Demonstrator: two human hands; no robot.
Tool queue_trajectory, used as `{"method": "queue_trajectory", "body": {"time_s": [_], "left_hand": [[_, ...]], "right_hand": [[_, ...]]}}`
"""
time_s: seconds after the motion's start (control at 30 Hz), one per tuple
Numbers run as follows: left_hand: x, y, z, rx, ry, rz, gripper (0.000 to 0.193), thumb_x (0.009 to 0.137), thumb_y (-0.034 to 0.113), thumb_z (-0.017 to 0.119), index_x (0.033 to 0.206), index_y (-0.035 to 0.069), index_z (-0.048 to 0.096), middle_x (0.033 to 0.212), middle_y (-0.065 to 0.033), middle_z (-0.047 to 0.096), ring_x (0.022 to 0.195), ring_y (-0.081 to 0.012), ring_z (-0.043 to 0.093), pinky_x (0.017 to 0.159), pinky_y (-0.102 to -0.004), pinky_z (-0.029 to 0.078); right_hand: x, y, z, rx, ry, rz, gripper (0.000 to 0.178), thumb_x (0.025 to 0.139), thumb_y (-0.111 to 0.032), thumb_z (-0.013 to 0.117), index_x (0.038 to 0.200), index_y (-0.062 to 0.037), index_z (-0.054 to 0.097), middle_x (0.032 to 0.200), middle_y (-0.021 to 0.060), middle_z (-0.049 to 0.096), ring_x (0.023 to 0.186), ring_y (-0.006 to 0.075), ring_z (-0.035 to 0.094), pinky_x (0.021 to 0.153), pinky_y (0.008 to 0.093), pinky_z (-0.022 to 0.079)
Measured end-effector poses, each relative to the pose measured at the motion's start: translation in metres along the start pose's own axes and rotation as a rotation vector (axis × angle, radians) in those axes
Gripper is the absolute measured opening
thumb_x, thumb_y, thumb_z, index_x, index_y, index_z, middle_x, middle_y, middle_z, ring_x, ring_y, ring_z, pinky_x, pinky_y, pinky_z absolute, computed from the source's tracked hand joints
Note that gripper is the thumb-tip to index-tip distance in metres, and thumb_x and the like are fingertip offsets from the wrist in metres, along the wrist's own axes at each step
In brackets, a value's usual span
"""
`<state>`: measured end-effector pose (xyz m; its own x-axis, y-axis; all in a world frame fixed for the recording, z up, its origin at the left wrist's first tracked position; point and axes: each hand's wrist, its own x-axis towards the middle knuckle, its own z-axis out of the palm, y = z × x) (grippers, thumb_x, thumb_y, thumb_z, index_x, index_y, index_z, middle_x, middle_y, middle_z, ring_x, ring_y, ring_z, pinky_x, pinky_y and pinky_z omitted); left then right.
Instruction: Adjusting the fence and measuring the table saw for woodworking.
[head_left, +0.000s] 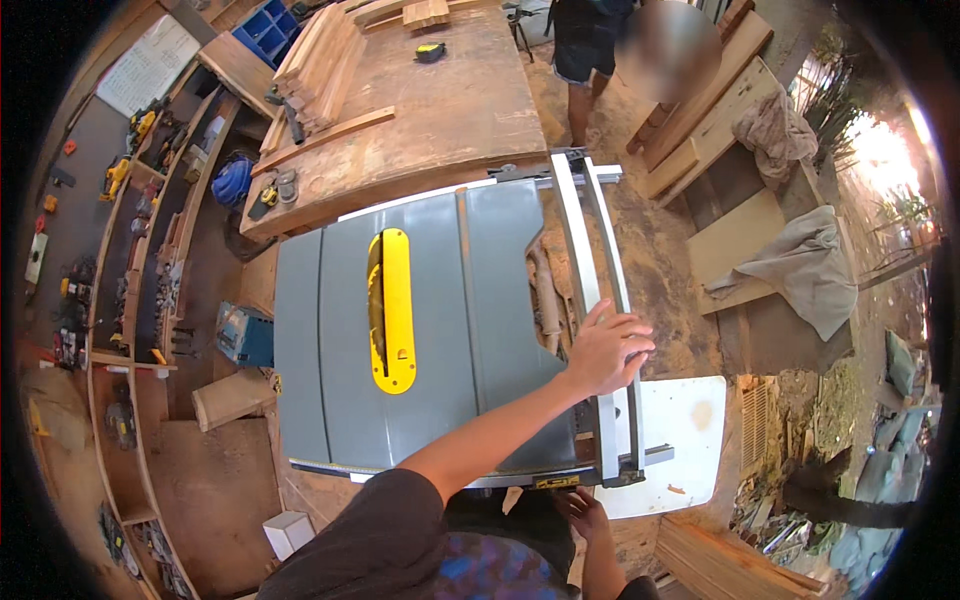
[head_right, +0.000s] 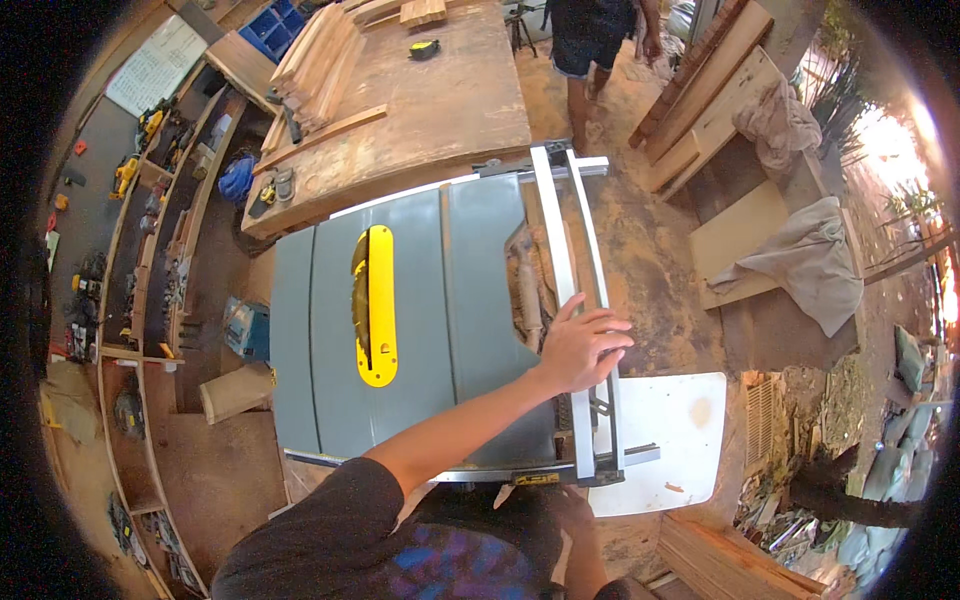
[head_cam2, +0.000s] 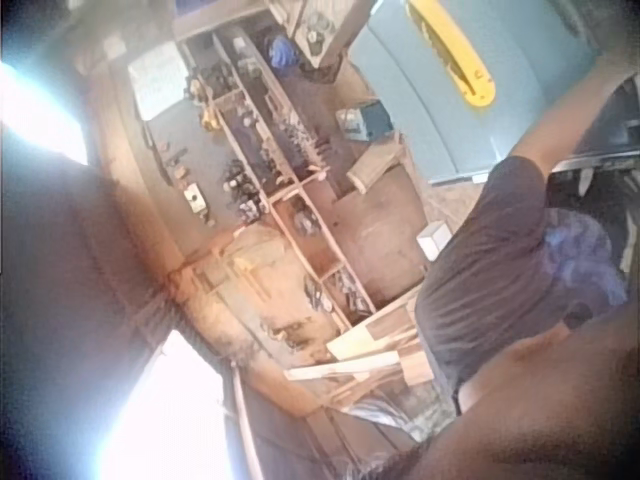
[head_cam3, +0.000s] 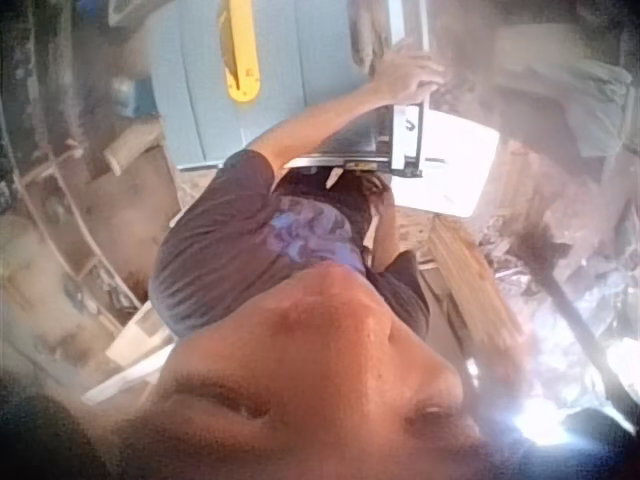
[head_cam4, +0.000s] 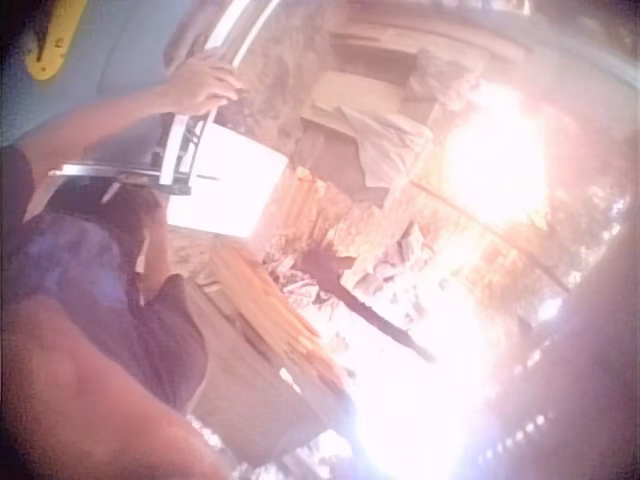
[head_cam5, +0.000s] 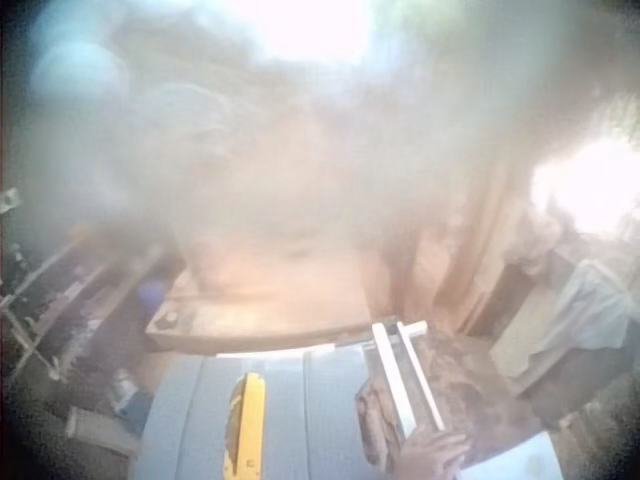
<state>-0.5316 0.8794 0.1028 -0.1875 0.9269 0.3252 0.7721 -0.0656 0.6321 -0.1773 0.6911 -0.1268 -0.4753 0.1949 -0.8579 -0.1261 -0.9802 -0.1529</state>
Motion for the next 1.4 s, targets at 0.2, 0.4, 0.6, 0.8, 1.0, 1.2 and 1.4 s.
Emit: {"method": "queue_trajectory", "body": {"time_s": [0.2,0.4,0.6,0.8,1.0,1.2,1.4], "left_hand": [[0.026,0.017,0.031,-0.099,0.094,0.049,0.014,0.090,0.017,0.069,0.092,0.023,0.081,0.108,0.0057,0.076,0.115,-0.0149,0.064,0.121,-0.0528,0.027],[0.066,0.035,0.070,-0.051,0.054,0.008,0.015,0.087,0.014,0.068,0.088,0.022,0.080,0.104,0.0065,0.077,0.111,-0.0144,0.067,0.120,-0.0526,0.029],[0.082,0.039,0.090,-0.060,0.074,-0.015,0.014,0.081,0.014,0.070,0.089,0.022,0.080,0.106,0.0048,0.074,0.115,-0.0165,0.064,0.120,-0.0525,0.030],[0.083,0.036,0.111,-0.039,0.251,0.018,0.036,0.086,0.020,0.070,0.122,0.018,0.069,0.119,-0.0027,0.071,0.122,-0.0184,0.060,0.120,-0.0515,0.030],[0.074,0.021,0.164,-1.478,0.375,-0.414,0.047,0.094,0.022,0.066,0.137,0.006,0.057,0.136,-0.0200,0.060,0.131,-0.0393,0.052,0.113,-0.0455,0.039],[0.075,0.038,0.147,-0.910,0.195,-0.368,0.048,0.095,0.026,0.066,0.135,0.002,0.056,0.137,-0.0252,0.057,0.131,-0.0418,0.052,0.108,-0.0452,0.044],[0.126,0.046,0.174,-1.046,0.317,-0.317,0.045,0.095,0.027,0.066,0.133,0.003,0.057,0.132,-0.0251,0.059,0.127,-0.0420,0.054,0.106,-0.0464,0.045]], "right_hand": [[-0.026,-0.107,-0.107,0.015,0.604,-0.404,0.034,0.097,-0.032,0.061,0.122,-0.0089,0.060,0.103,0.0092,0.064,0.083,0.0248,0.063,0.068,0.0380,0.053],[-0.066,-0.269,0.014,-0.184,0.768,-0.898,0.036,0.098,-0.027,0.062,0.126,-0.0048,0.067,0.112,0.0106,0.068,0.095,0.0250,0.065,0.078,0.0383,0.054],[-0.108,-0.401,0.260,-1.253,0.687,-1.525,0.024,0.096,-0.010,0.064,0.117,0.0015,0.069,0.105,0.0131,0.072,0.099,0.0216,0.067,0.091,0.0361,0.052],[-0.026,-0.424,0.506,-1.530,0.151,-1.591,0.024,0.097,-0.016,0.060,0.115,-0.0059,0.073,0.116,0.0131,0.072,0.110,0.0272,0.068,0.097,0.0350,0.051],[0.162,-0.398,0.537,-2.560,0.120,-1.750,0.050,0.081,-0.014,0.072,0.130,-0.0151,0.059,0.144,0.0082,0.055,0.126,0.0304,0.055,0.107,0.0467,0.044],[0.193,-0.421,0.559,-2.667,0.041,-1.621,0.056,0.077,-0.014,0.074,0.130,-0.0174,0.056,0.145,0.0068,0.052,0.123,0.0314,0.055,0.108,0.0526,0.042],[0.216,-0.454,0.572,-2.793,0.178,-1.483,0.061,0.080,-0.013,0.073,0.138,-0.0214,0.053,0.142,0.0004,0.054,0.126,0.0289,0.054,0.109,0.0565,0.040]]}}
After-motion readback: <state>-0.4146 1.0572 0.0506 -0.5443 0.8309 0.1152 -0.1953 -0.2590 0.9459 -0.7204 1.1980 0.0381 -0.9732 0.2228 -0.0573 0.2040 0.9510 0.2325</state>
